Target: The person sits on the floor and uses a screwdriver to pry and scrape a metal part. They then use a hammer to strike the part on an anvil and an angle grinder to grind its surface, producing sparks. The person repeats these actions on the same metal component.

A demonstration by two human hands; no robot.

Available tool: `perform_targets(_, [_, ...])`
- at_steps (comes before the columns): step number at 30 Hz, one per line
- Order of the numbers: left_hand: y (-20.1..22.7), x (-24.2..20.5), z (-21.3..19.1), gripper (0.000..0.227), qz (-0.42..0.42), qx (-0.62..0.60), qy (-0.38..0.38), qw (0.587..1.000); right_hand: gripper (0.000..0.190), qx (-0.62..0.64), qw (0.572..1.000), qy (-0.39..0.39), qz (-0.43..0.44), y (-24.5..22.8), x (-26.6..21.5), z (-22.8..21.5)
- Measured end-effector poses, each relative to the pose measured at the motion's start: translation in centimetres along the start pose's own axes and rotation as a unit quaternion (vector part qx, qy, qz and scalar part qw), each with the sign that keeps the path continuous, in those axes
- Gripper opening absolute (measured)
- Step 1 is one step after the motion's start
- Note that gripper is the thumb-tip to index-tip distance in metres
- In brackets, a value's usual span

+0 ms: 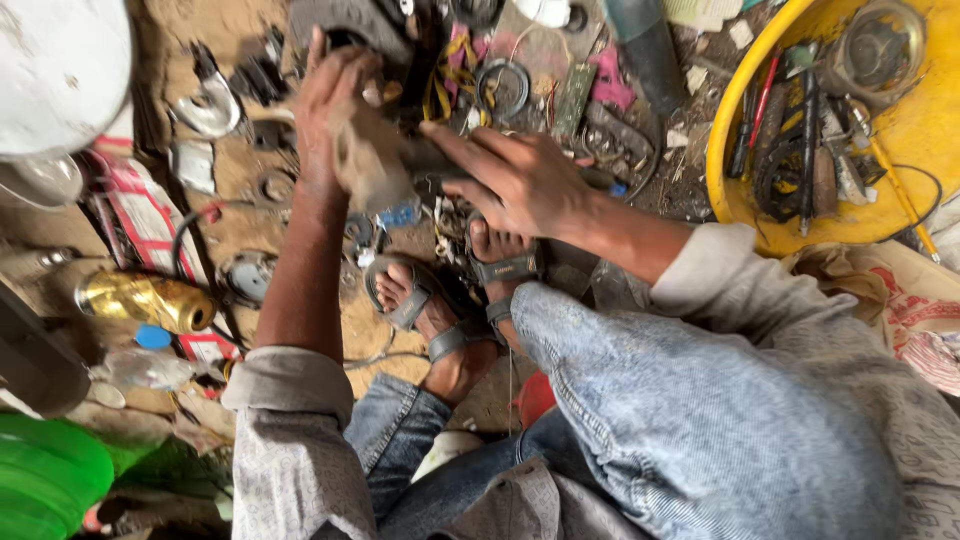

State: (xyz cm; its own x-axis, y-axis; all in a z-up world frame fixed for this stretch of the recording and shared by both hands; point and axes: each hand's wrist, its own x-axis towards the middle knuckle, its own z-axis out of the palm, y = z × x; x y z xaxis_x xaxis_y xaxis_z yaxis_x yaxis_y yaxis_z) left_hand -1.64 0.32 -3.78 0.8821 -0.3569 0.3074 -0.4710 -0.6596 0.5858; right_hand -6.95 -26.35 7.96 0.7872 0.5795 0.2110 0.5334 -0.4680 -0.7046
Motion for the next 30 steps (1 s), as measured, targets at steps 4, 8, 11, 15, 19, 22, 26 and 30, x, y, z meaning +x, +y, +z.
perform_targets(4, [-0.1, 0.9, -0.1, 0.017, 0.011, -0.022, 0.017, 1.000, 0.060, 0.012, 1.000, -0.019, 0.021, 0.4, 0.3, 0.4])
perform_targets(8, [-0.5, 0.5, 0.4, 0.013, 0.022, 0.008, 0.020, 1.000, 0.056, 0.047, 0.999, -0.010, 0.003, -0.1, -1.7, 0.6])
perform_targets(11, [-0.3, 0.4, -0.3, 0.019, 0.034, -0.012, 0.012, 0.999, 0.054, 0.046, 0.998, 0.029, -0.024, 0.0, -1.1, 0.7])
perform_targets(15, [0.7, 1.0, -0.9, 0.020, 0.008, -0.019, 0.013, 1.000, 0.045, 0.032, 0.998, -0.016, 0.053, 0.3, 0.6, 0.3])
perform_targets(19, [-0.1, 0.5, 0.2, 0.016, 0.018, 0.005, 0.016, 1.000, 0.041, 0.047, 0.998, 0.035, -0.001, -0.1, -0.6, 0.5])
perform_targets(22, [-0.7, 0.7, 0.8, 0.015, 0.018, -0.003, 0.012, 1.000, 0.055, 0.096, 0.995, 0.011, -0.020, -0.1, -0.6, 0.5])
perform_targets(26, [0.5, 1.1, -1.4, 0.036, 0.038, -0.049, 0.016, 0.998, 0.048, 0.052, 0.996, -0.005, 0.077, -0.1, 1.5, -0.3])
perform_targets(30, [1.4, 1.2, -1.2, 0.021, -0.017, -0.021, 0.004, 1.000, 0.044, 0.087, 0.995, 0.028, 0.027, -0.2, 0.3, -0.4])
